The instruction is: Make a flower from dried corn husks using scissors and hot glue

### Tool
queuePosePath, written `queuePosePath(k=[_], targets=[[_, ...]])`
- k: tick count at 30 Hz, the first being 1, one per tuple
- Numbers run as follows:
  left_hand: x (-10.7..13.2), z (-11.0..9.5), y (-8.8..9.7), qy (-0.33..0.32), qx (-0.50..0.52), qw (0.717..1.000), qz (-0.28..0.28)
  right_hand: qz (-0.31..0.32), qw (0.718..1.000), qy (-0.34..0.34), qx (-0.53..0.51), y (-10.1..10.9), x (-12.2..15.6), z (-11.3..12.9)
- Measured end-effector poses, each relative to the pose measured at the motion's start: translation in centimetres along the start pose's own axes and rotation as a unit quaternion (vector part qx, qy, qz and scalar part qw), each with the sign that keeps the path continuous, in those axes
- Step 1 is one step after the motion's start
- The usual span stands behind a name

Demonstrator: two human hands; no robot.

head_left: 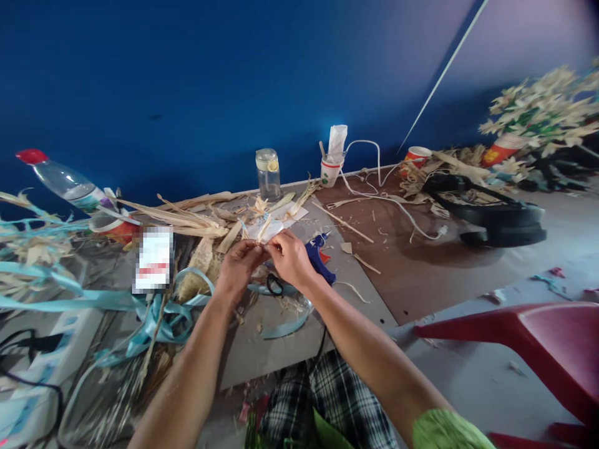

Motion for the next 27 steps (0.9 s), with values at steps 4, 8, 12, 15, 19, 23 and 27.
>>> queuePosePath(k=[4,8,12,15,19,23,27], targets=[[0.2,-0.3,0.1,0.016,0.013,1.0,-0.002,0.033,0.999,-0.014,0.008,0.2,0.1,0.3],[-0.2,-0.1,0.5,0.018,-0.007,0.999,-0.027,0.066,0.997,-0.026,0.03,0.4,0.1,0.4],[-0.8,0.6,1.3,0.003,-0.077,0.996,-0.045,0.113,0.989,-0.059,0.072,0.3,0.2,0.4],[-0.9,0.8,1.6,-0.01,-0.172,0.984,-0.052,0.142,0.982,-0.073,0.102,0.1,0.3,0.5],[-0.5,0.4,1.4,-0.034,-0.234,0.97,-0.058,0.135,0.983,-0.065,0.105,-0.1,0.4,0.4],[-0.3,0.3,1.2,-0.018,-0.174,0.983,-0.049,0.093,0.992,-0.051,0.07,-0.5,0.5,0.0],[-0.4,0.6,1.2,-0.009,-0.147,0.988,-0.05,0.067,0.995,-0.065,0.048,-0.6,0.4,-0.3]])
Point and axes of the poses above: each hand's wrist, its own x-axis away from the middle knuckle, its own y-axis out of the back of the hand, z = x × y, the point moved 1 cm from there along -x, towards the middle knuckle, and after that the axes turned 14 degrees about y, right-handed, at the moved point
